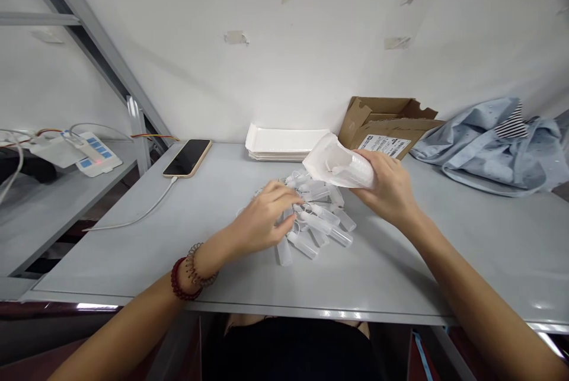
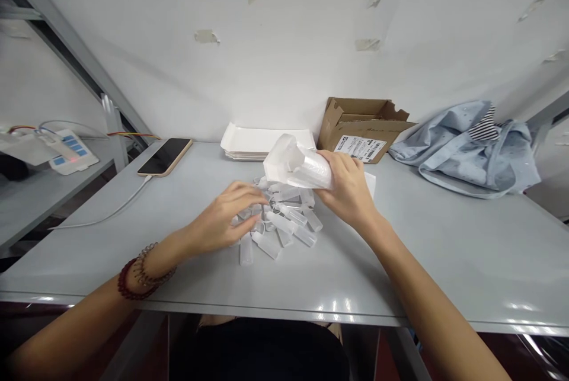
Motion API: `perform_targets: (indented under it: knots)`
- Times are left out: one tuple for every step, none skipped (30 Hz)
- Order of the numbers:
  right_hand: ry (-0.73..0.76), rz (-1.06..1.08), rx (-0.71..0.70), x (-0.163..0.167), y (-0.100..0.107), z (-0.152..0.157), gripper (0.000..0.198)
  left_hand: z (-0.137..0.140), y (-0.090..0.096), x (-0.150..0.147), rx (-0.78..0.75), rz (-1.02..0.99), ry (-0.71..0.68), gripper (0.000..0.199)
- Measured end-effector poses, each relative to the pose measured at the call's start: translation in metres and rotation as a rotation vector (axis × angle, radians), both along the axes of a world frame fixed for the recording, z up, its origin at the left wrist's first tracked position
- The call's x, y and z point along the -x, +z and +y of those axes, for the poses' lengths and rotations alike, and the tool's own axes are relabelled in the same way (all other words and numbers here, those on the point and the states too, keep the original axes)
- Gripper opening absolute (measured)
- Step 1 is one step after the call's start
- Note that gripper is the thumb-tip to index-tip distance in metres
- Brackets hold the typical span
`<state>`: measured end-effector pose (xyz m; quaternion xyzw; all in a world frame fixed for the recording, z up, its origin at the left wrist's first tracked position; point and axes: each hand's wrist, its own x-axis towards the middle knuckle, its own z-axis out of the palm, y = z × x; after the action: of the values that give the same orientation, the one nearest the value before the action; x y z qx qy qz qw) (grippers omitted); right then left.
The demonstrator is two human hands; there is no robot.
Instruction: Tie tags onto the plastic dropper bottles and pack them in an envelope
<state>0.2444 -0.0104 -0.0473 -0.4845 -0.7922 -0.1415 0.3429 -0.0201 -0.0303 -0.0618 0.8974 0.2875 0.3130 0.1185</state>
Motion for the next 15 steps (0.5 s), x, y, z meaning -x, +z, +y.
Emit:
perform_targets:
  knots:
    - [0.003, -0.001, 0.002, 0.001, 0.000, 0.000, 0.040, 0.000, -0.002, -0.001, 0.028, 0.041, -0.016, 0.025]
    - [0.007, -0.005, 0.005, 0.002, -0.001, -0.001, 0.039, -0.001, -0.004, -0.002, 0.046, 0.071, -0.022, 0.025]
    - [0.014, -0.012, 0.008, 0.002, -0.001, -0.001, 0.039, -0.001, -0.006, -0.002, 0.056, 0.092, -0.023, 0.025]
    - [0.020, -0.020, 0.010, 0.003, -0.002, -0.001, 0.039, -0.002, -0.007, -0.003, 0.061, 0.108, -0.022, 0.024]
    - [0.025, -0.026, 0.013, 0.004, -0.002, -0.001, 0.039, -0.002, -0.008, -0.004, 0.065, 0.118, -0.020, 0.024]
    - [0.029, -0.030, 0.014, 0.005, -0.003, -0.002, 0.039, -0.002, -0.008, -0.004, 0.067, 0.123, -0.017, 0.023]
    - [0.034, -0.033, 0.014, 0.005, -0.003, -0.002, 0.039, -0.002, -0.009, -0.005, 0.069, 0.123, -0.011, 0.022]
    - [0.038, -0.034, 0.011, 0.006, -0.003, -0.002, 0.039, -0.002, -0.010, -0.005, 0.072, 0.121, -0.004, 0.021]
    - [0.042, -0.034, 0.008, 0.006, -0.004, -0.002, 0.039, -0.002, -0.010, -0.006, 0.075, 0.119, 0.003, 0.020]
    - [0.046, -0.035, 0.005, 0.006, -0.004, -0.002, 0.040, -0.002, -0.011, -0.006, 0.077, 0.116, 0.011, 0.019]
    - [0.051, -0.037, 0.006, 0.007, -0.003, -0.003, 0.040, -0.002, -0.011, -0.007, 0.077, 0.115, 0.018, 0.017]
    - [0.055, -0.039, 0.008, 0.007, -0.003, -0.003, 0.040, -0.002, -0.012, -0.008, 0.075, 0.116, 0.023, 0.016]
    - [0.058, -0.040, 0.012, 0.007, -0.003, -0.003, 0.040, -0.002, -0.013, -0.008, 0.072, 0.119, 0.025, 0.015]
    - [0.059, -0.041, 0.016, 0.007, -0.003, -0.003, 0.040, -0.002, -0.013, -0.009, 0.068, 0.120, 0.026, 0.014]
    - [0.060, -0.042, 0.020, 0.008, -0.003, -0.003, 0.040, -0.002, -0.013, -0.010, 0.064, 0.118, 0.024, 0.014]
